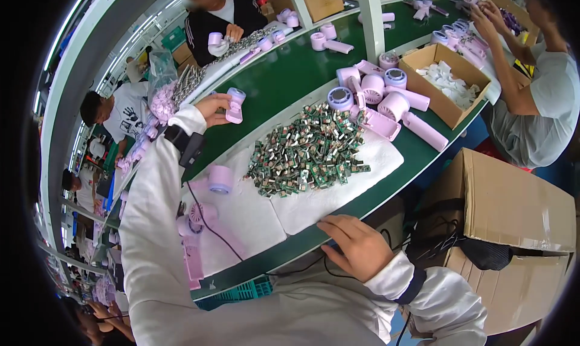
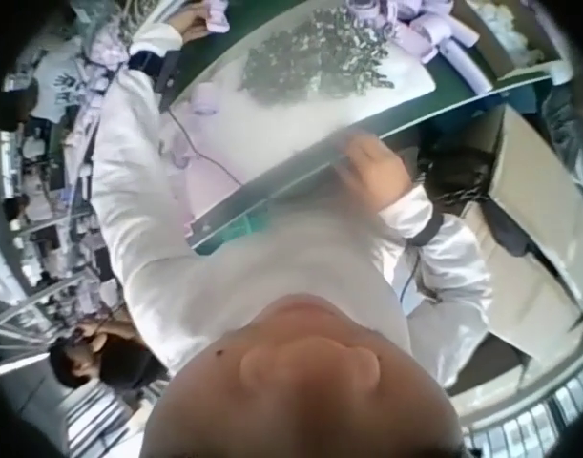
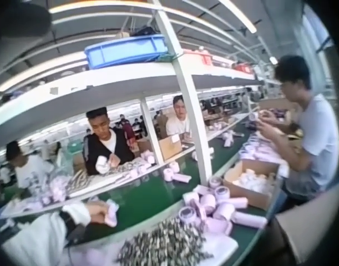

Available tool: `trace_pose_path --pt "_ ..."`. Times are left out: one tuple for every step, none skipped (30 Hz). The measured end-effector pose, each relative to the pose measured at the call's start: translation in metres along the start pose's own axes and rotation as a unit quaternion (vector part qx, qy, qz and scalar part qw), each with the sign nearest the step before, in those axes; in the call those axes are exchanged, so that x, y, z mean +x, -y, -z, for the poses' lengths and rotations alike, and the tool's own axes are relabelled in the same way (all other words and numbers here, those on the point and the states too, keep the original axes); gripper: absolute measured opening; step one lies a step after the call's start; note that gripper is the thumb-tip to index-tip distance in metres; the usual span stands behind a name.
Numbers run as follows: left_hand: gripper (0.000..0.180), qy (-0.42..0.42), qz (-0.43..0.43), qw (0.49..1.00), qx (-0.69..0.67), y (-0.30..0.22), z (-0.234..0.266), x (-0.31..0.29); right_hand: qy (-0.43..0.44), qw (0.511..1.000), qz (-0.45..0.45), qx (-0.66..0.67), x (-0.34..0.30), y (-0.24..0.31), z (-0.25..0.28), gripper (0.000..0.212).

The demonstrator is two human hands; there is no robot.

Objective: The person assembles a handheld fan by picking up a circuit board and a fan housing, connecting a wire to the board, and fitting the board into the housing. After pressing the components together, the person sets the assembly aside on the table.

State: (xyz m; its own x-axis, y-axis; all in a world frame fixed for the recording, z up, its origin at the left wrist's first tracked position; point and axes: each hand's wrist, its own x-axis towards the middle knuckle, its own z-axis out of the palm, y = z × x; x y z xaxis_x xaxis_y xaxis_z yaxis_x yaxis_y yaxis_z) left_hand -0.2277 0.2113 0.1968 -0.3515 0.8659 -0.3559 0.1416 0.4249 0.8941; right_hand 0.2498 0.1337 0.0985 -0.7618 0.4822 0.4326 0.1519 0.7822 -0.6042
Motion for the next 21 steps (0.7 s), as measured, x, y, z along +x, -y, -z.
trace_pose_path --pt "0.046 -0.047 0.004 0.999 0.027 0.003 0.003 0.018 0.011 1.000 0.002 -0.001 0.001 -0.001 -0.001 0.036" --pt "0.046 -0.040 -0.004 0.999 0.024 0.004 0.009 0.036 0.024 1.000 0.004 -0.001 0.004 -0.002 -0.001 0.036" --pt "0.047 -0.038 -0.017 0.999 0.020 0.010 0.018 0.050 0.025 1.000 0.003 -0.007 0.007 -0.001 -0.002 0.036" --pt "0.047 -0.035 -0.031 0.999 0.016 0.013 0.028 0.062 0.023 1.000 -0.005 0.001 0.012 -0.001 -0.003 0.035" --pt "0.048 -0.034 -0.044 0.998 0.010 0.015 0.042 0.073 0.022 1.000 -0.013 0.010 0.017 -0.001 -0.004 0.034" --pt "0.048 -0.031 -0.043 0.999 0.006 0.013 0.058 0.079 0.023 0.999 -0.023 0.022 0.020 0.000 -0.007 0.033" --pt "0.053 -0.080 0.020 0.994 0.068 0.009 0.074 0.086 0.026 0.999 -0.027 0.018 0.023 -0.001 -0.009 0.033" --pt "0.057 -0.128 0.081 0.980 0.131 0.009 0.096 0.093 0.024 0.999 -0.028 0.014 0.027 0.000 -0.011 0.031" --pt "0.060 -0.151 0.088 0.952 0.250 0.015 0.122 0.096 0.022 0.999 -0.028 0.010 0.031 0.001 -0.014 0.028" --pt "0.064 -0.172 0.093 0.909 0.367 0.022 0.143 0.100 0.018 0.999 -0.029 0.008 0.036 0.000 -0.016 0.026" --pt "0.065 -0.231 0.086 0.830 0.500 0.027 0.142 0.104 0.017 0.999 -0.039 0.002 0.041 -0.002 -0.019 0.026" --pt "0.067 -0.287 0.076 0.728 0.618 0.034 0.142 0.102 0.021 0.999 -0.050 0.005 0.044 -0.005 -0.020 0.027" --pt "0.068 -0.295 0.039 0.708 0.640 0.058 0.166 0.106 0.028 0.998 -0.051 0.011 0.048 -0.006 -0.020 0.028" --pt "0.070 -0.301 0.001 0.687 0.661 0.080 0.192 0.111 0.035 0.998 -0.052 0.016 0.051 -0.006 -0.021 0.030" --pt "0.070 -0.300 -0.001 0.691 0.658 0.090 0.204 0.116 0.038 0.998 -0.054 0.011 0.055 -0.008 -0.022 0.030" --pt "0.068 -0.279 0.021 0.718 0.637 0.099 0.211 0.121 0.038 0.997 -0.059 0.020 0.057 -0.010 -0.025 0.030" --pt "0.066 -0.257 0.042 0.744 0.615 0.108 0.216 0.127 0.039 0.997 -0.064 0.029 0.058 -0.012 -0.027 0.030" --pt "0.064 -0.230 0.061 0.768 0.594 0.107 0.203 0.130 0.038 0.996 -0.074 0.037 0.058 -0.013 -0.031 0.030" --pt "0.064 -0.222 0.058 0.771 0.594 0.104 0.191 0.134 0.038 0.995 -0.083 0.033 0.057 -0.015 -0.033 0.030" --pt "0.060 -0.213 0.072 0.766 0.602 0.097 0.180 0.136 0.032 0.996 -0.077 0.028 0.057 -0.017 -0.034 0.028" --pt "0.056 -0.204 0.086 0.759 0.612 0.079 0.161 0.128 0.026 0.997 -0.070 0.024 0.057 -0.019 -0.033 0.027"
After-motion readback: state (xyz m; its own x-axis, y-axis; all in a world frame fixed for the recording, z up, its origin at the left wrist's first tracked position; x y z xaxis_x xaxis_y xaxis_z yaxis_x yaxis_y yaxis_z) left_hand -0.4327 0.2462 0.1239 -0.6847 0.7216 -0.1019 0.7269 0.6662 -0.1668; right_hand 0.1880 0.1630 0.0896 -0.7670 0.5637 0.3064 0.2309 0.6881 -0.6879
